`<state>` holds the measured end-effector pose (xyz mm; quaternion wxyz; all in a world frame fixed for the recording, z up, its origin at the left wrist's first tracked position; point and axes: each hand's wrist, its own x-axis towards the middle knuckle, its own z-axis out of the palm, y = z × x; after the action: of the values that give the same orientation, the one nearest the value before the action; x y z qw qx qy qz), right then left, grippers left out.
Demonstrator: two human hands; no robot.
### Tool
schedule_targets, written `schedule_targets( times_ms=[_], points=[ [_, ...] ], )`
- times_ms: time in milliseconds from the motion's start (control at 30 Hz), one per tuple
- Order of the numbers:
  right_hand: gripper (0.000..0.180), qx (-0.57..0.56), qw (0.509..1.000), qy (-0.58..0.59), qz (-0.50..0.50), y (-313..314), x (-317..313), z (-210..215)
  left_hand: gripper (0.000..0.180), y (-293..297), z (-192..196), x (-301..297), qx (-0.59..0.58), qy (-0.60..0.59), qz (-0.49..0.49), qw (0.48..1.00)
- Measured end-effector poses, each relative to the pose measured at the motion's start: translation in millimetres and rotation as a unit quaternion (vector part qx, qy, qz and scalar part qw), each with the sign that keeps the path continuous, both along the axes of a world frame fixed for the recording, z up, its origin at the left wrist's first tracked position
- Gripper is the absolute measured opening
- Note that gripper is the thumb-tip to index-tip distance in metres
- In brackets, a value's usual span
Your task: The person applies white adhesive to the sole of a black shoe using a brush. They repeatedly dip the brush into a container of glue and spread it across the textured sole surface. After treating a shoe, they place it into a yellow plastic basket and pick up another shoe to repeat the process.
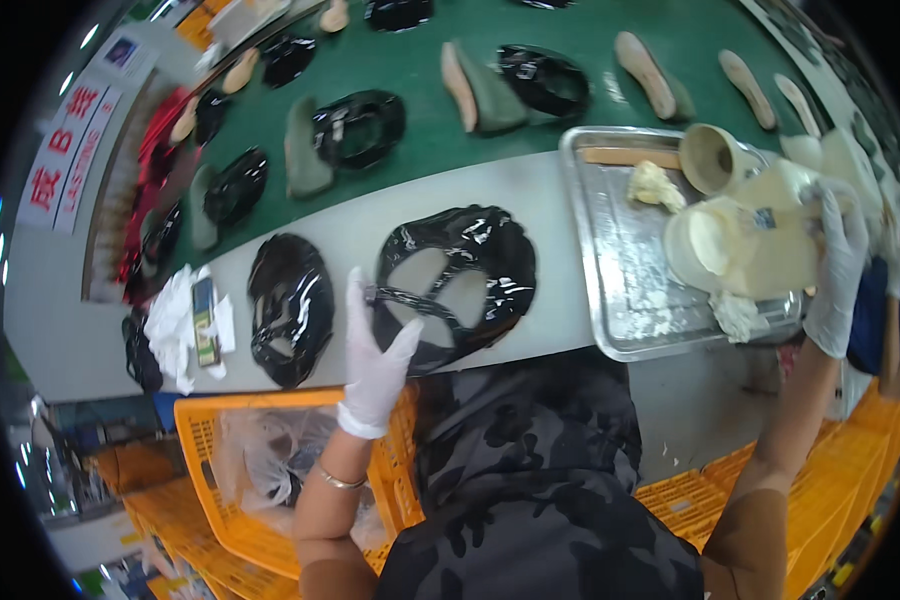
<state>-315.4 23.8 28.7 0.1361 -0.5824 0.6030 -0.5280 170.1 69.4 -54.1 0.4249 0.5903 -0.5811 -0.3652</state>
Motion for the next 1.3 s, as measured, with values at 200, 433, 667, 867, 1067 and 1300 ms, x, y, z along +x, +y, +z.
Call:
schedule_targets(
  times_ms=[200,433,667,867,1067,1300],
  points=[
    [0.016,-0.075,0.994,-0.081,-0.002,10,20,-3,0.080,-21,43,-9,-0.174,-0.512,-0.140,0.829],
    [0.009,-0.086,0.995,0.004,0.047,49,81,-11,0.055,-50,24,-38,-0.215,-0.649,-0.228,0.693],
    [0.032,-0.050,0.953,0.295,0.049,47,74,-49,0.058,-44,33,-59,-0.264,-0.513,-0.276,0.769],
    [0.022,-0.043,0.983,0.127,0.121,46,76,-52,0.039,-28,24,-42,-0.008,0.014,-0.240,0.971],
    [0.016,-0.060,0.987,-0.129,0.078,51,79,-49,0.029,-31,9,-70,0.071,-0.017,-0.314,0.947],
    [0.024,-0.106,0.972,-0.110,0.178,38,70,-28,0.035,-22,22,-129,0.481,0.420,-0.257,0.726]
  ],
)
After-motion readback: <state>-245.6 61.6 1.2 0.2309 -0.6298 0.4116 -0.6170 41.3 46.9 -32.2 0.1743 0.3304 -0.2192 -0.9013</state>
